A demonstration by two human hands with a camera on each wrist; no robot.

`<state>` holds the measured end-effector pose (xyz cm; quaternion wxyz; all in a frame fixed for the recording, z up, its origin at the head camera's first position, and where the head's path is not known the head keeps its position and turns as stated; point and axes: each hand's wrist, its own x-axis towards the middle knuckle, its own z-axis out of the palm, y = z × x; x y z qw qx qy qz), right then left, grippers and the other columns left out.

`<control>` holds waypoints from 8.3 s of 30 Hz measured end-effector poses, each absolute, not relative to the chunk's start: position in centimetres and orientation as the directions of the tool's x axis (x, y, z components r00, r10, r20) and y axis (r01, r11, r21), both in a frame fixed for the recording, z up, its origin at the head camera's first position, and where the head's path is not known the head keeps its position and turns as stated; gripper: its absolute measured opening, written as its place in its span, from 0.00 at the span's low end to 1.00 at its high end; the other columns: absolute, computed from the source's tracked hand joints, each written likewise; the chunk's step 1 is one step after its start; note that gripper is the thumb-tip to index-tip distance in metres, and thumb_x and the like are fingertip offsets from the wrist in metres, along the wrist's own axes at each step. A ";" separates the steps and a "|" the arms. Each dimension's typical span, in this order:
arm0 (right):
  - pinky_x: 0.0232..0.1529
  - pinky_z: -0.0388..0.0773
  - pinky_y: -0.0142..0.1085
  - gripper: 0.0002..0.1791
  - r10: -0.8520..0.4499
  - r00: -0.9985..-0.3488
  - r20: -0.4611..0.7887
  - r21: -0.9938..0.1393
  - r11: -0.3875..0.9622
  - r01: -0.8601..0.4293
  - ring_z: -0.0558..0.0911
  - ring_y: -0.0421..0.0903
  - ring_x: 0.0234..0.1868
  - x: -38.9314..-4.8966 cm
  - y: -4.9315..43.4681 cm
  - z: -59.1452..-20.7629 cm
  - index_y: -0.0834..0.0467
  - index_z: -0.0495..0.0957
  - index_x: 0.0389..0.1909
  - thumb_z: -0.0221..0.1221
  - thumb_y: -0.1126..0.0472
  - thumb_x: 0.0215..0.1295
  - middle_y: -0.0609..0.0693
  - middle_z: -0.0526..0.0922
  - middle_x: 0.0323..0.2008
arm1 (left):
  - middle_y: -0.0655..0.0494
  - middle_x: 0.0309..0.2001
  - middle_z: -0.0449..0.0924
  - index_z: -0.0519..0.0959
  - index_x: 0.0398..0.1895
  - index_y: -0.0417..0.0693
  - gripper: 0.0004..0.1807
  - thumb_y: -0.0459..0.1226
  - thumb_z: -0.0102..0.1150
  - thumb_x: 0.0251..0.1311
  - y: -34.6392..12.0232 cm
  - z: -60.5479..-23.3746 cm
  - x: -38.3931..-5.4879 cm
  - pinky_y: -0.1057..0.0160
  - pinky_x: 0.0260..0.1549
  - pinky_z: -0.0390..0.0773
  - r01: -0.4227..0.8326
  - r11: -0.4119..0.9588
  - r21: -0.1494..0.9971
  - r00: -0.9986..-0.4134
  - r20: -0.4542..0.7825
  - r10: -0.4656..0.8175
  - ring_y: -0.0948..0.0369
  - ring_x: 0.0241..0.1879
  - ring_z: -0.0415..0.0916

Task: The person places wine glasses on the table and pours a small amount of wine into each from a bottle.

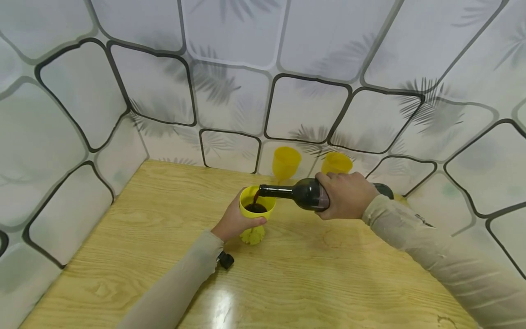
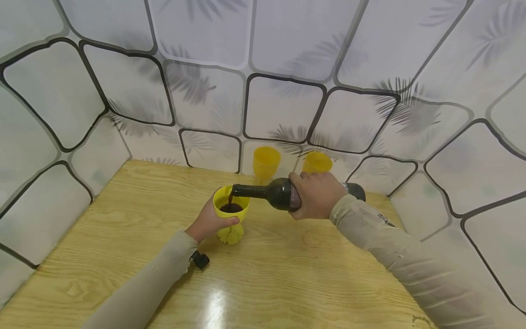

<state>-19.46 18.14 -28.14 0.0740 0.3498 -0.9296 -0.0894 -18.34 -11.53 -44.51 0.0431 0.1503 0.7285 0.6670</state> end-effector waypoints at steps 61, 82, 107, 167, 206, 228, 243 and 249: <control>0.21 0.76 0.42 0.35 -0.649 -0.758 0.065 0.210 0.751 -0.626 0.73 0.42 0.20 -19.4 18.3 -28.3 0.54 0.73 0.45 0.74 0.36 0.44 0.46 0.77 0.28 | 0.50 0.61 0.74 0.62 0.73 0.55 0.46 0.37 0.80 0.53 -11.6 -44.8 -18.3 0.51 0.59 0.77 0.166 0.049 0.985 -0.947 0.146 0.285 0.54 0.57 0.75; 0.21 0.76 0.42 0.35 -0.658 -0.748 0.080 0.210 0.745 -0.633 0.74 0.42 0.20 -19.4 18.2 -28.4 0.54 0.72 0.44 0.75 0.36 0.43 0.46 0.78 0.27 | 0.51 0.61 0.74 0.62 0.73 0.56 0.47 0.37 0.80 0.52 -11.6 -44.8 -18.4 0.51 0.59 0.77 0.178 0.051 0.983 -0.944 0.156 0.290 0.53 0.57 0.75; 0.21 0.77 0.43 0.35 -0.648 -0.758 0.075 0.215 0.753 -0.622 0.74 0.43 0.20 -19.6 18.3 -28.4 0.54 0.73 0.43 0.75 0.36 0.43 0.46 0.78 0.27 | 0.49 0.60 0.75 0.63 0.71 0.52 0.46 0.35 0.80 0.51 -11.6 -45.0 -18.6 0.50 0.59 0.77 0.190 0.036 0.981 -0.943 0.172 0.286 0.53 0.56 0.75; 0.22 0.77 0.43 0.36 -0.640 -0.766 0.055 0.209 0.758 -0.618 0.75 0.43 0.21 -19.3 17.4 -28.3 0.55 0.72 0.45 0.75 0.37 0.44 0.46 0.77 0.27 | 0.49 0.59 0.75 0.64 0.71 0.51 0.44 0.34 0.79 0.52 -11.5 -44.9 -18.6 0.50 0.60 0.77 0.194 0.027 0.981 -0.940 0.178 0.292 0.53 0.55 0.76; 0.22 0.77 0.43 0.36 -0.627 -0.776 0.061 0.200 0.770 -0.606 0.75 0.43 0.21 -18.9 17.4 -28.3 0.55 0.73 0.44 0.75 0.36 0.44 0.45 0.77 0.26 | 0.49 0.60 0.75 0.63 0.71 0.53 0.45 0.33 0.78 0.52 -11.5 -44.7 -18.5 0.49 0.60 0.76 0.177 0.024 0.984 -0.941 0.162 0.297 0.53 0.56 0.76; 0.21 0.76 0.41 0.34 -0.623 -0.780 0.054 0.198 0.773 -0.603 0.74 0.42 0.20 -18.7 17.2 -28.5 0.54 0.72 0.42 0.74 0.37 0.44 0.45 0.77 0.26 | 0.50 0.61 0.75 0.63 0.72 0.53 0.46 0.32 0.78 0.52 -11.6 -44.5 -18.3 0.47 0.61 0.76 0.159 0.065 0.985 -0.952 0.135 0.276 0.53 0.57 0.75; 0.21 0.75 0.41 0.33 -0.622 -0.782 0.045 0.192 0.773 -0.604 0.73 0.42 0.20 -18.6 17.1 -28.5 0.54 0.72 0.42 0.74 0.38 0.44 0.44 0.76 0.26 | 0.49 0.59 0.75 0.64 0.70 0.52 0.45 0.35 0.80 0.51 -11.7 -44.9 -18.6 0.50 0.59 0.77 0.191 0.032 0.981 -0.939 0.173 0.298 0.53 0.55 0.76; 0.21 0.75 0.41 0.33 -0.622 -0.782 0.043 0.187 0.774 -0.605 0.73 0.42 0.20 -18.5 17.1 -28.6 0.54 0.72 0.41 0.74 0.38 0.43 0.43 0.76 0.25 | 0.49 0.59 0.75 0.64 0.70 0.52 0.44 0.36 0.80 0.52 -11.7 -44.9 -18.5 0.50 0.60 0.77 0.200 0.022 0.980 -0.932 0.183 0.312 0.53 0.55 0.77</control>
